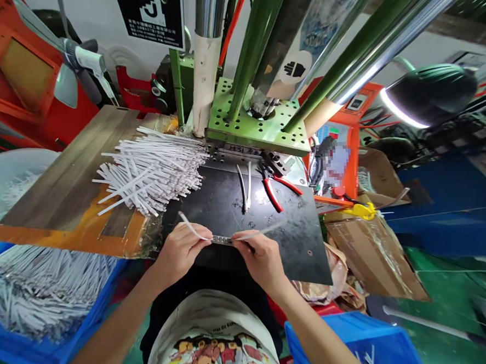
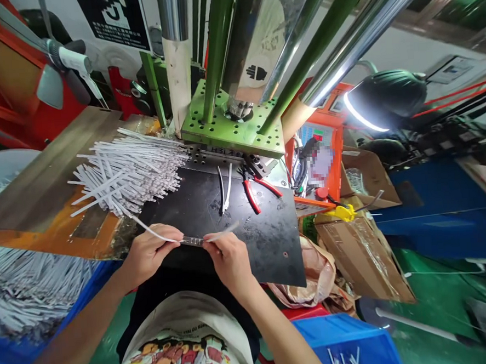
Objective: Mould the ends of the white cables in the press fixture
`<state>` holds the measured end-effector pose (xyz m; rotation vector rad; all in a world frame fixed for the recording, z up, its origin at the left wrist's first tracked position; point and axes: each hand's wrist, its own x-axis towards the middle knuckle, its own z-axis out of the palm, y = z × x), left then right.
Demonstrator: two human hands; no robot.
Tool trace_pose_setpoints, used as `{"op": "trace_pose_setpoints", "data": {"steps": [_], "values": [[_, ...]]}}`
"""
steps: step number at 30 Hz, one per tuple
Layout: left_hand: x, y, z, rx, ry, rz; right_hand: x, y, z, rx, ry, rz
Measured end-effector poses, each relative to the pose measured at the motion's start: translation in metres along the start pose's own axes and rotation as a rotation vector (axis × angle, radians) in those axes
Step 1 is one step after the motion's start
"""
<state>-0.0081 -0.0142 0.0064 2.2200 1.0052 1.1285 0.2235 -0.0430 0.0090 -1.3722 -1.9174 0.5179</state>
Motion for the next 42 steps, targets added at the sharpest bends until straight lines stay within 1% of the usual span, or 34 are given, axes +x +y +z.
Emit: {"op": "trace_pose_setpoints", "data": {"steps": [4,10,14,16,18,19,20,23,24,25,26,27,29,30,32,34,36,38,40,42], "values": [[0.008,0.004,0.012,0.089,-0.108,0.014,-0.007,-0.004,0.013,-0.024,0.040,-0.118],[0.005,0.004,0.007,0.181,-0.157,0.053,-0.004,0.004,0.009,0.033,0.030,-0.191],[0.009,0.012,0.000,0.286,-0.225,0.112,-0.004,0.005,0.012,-0.001,-0.039,-0.233],[0.012,0.016,0.000,0.368,-0.269,0.149,-0.005,0.006,0.012,-0.007,-0.065,-0.256],[0.014,0.018,0.002,0.416,-0.313,0.156,-0.002,0.008,0.008,-0.004,-0.088,-0.259],[0.014,0.018,0.004,0.419,-0.324,0.147,0.002,0.009,0.003,0.004,-0.131,-0.252],[0.014,0.017,0.006,0.408,-0.330,0.138,0.008,0.011,-0.003,0.021,-0.214,-0.245],[0.010,0.013,0.003,0.370,-0.295,0.158,0.042,0.015,-0.021,0.061,-0.559,-0.247],[0.008,0.010,-0.002,0.378,-0.287,0.164,0.058,0.016,-0.025,0.038,-0.618,-0.243],[0.006,0.006,-0.010,0.406,-0.282,0.162,0.076,0.017,-0.026,-0.017,-0.614,-0.226],[0.004,0.002,-0.020,0.457,-0.282,0.153,0.096,0.018,-0.024,-0.098,-0.557,-0.194],[0.003,-0.003,-0.032,0.532,-0.283,0.137,0.116,0.019,-0.020,-0.194,-0.472,-0.156],[0.003,-0.015,-0.057,0.738,-0.294,0.106,0.155,0.018,-0.003,-0.378,-0.327,-0.101],[0.004,-0.020,-0.068,0.844,-0.310,0.104,0.173,0.017,0.007,-0.468,-0.299,-0.092],[0.008,-0.031,-0.086,1.007,-0.353,0.135,0.202,0.013,0.028,-0.626,-0.314,-0.111],[0.013,-0.039,-0.093,1.069,-0.393,0.190,0.218,0.006,0.043,-0.723,-0.358,-0.150],[0.020,-0.043,-0.095,1.059,-0.406,0.234,0.220,0.002,0.045,-0.747,-0.384,-0.184],[0.027,-0.045,-0.094,1.031,-0.416,0.243,0.207,0.003,0.035,-0.759,-0.391,-0.192],[0.035,-0.044,-0.094,0.966,-0.432,0.251,0.180,0.010,0.014,-0.774,-0.387,-0.172],[0.043,-0.044,-0.093,0.827,-0.424,0.271,0.142,0.021,-0.009,-0.752,-0.353,-0.108]]}}
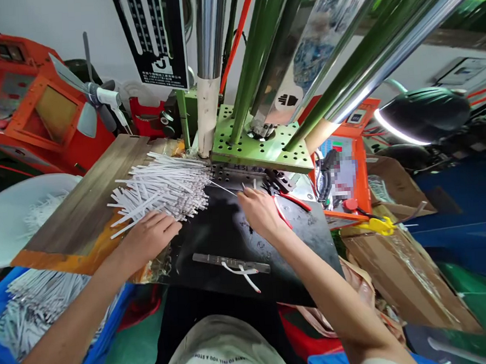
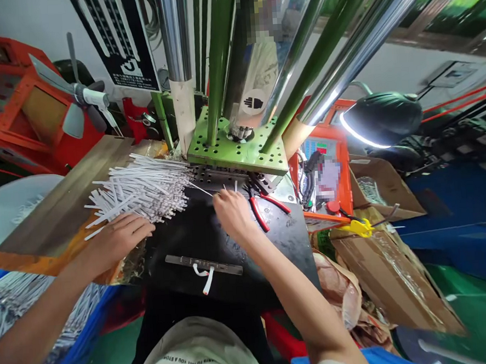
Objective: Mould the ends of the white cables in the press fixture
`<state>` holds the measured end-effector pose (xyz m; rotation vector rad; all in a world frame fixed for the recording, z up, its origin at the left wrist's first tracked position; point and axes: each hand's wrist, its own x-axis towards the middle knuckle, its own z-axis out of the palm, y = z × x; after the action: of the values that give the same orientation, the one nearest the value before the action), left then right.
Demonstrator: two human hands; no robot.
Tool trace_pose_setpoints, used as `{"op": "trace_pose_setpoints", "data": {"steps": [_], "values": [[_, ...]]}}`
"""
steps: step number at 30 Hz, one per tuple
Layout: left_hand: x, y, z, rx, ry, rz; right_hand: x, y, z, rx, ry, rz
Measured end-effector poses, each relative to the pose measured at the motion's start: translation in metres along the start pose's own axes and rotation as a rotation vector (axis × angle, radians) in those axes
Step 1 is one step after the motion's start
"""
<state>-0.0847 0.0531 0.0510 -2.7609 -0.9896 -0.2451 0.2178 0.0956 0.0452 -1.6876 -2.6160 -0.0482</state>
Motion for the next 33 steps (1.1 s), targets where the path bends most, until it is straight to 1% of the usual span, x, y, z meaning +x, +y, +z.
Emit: {"op": "trace_pose_setpoints", "data": {"steps": [2,4,6,7,9,12,14,16,19,21,23,25,26,27,28,31,32,33], "values": [[0.010,-0.001,0.000,-0.189,0.050,0.013,-0.046,0.009,0.006,0.120,0.052,0.089],[0.025,0.000,0.004,-0.373,0.047,-0.019,-0.089,0.008,0.014,0.347,0.139,0.152],[0.042,0.005,0.009,-0.499,0.003,-0.073,-0.121,-0.005,0.022,0.620,0.215,0.186],[0.051,0.008,0.012,-0.533,-0.027,-0.097,-0.133,-0.014,0.026,0.731,0.245,0.191],[0.067,0.015,0.017,-0.583,-0.085,-0.130,-0.146,-0.032,0.032,0.851,0.302,0.180],[0.082,0.024,0.017,-0.684,-0.105,-0.164,-0.149,-0.049,0.037,0.850,0.402,0.136],[0.084,0.028,0.011,-0.728,-0.060,-0.208,-0.147,-0.051,0.038,0.818,0.444,0.116],[0.081,0.030,0.001,-0.718,-0.002,-0.259,-0.146,-0.049,0.038,0.772,0.452,0.074],[0.069,0.034,-0.014,-0.704,0.086,-0.329,-0.146,-0.049,0.039,0.703,0.404,-0.013],[0.059,0.036,-0.021,-0.759,0.142,-0.399,-0.147,-0.049,0.038,0.672,0.391,-0.048],[0.050,0.040,-0.025,-0.931,0.211,-0.508,-0.146,-0.046,0.035,0.653,0.363,-0.074],[0.042,0.045,-0.026,-1.157,0.285,-0.645,-0.143,-0.034,0.029,0.655,0.244,-0.157],[0.039,0.048,-0.026,-1.252,0.313,-0.716,-0.140,-0.023,0.026,0.647,0.181,-0.186],[0.036,0.050,-0.025,-1.329,0.327,-0.789,-0.135,-0.010,0.024,0.617,0.145,-0.175],[0.033,0.052,-0.024,-1.391,0.331,-0.860,-0.129,0.005,0.022,0.556,0.142,-0.117],[0.023,0.058,-0.019,-1.607,0.298,-1.076,-0.110,0.050,0.025,0.259,0.211,0.205],[0.020,0.060,-0.017,-1.682,0.272,-1.150,-0.104,0.061,0.029,0.174,0.200,0.275],[0.017,0.062,-0.014,-1.749,0.246,-1.223,-0.100,0.069,0.032,0.114,0.169,0.310]]}}
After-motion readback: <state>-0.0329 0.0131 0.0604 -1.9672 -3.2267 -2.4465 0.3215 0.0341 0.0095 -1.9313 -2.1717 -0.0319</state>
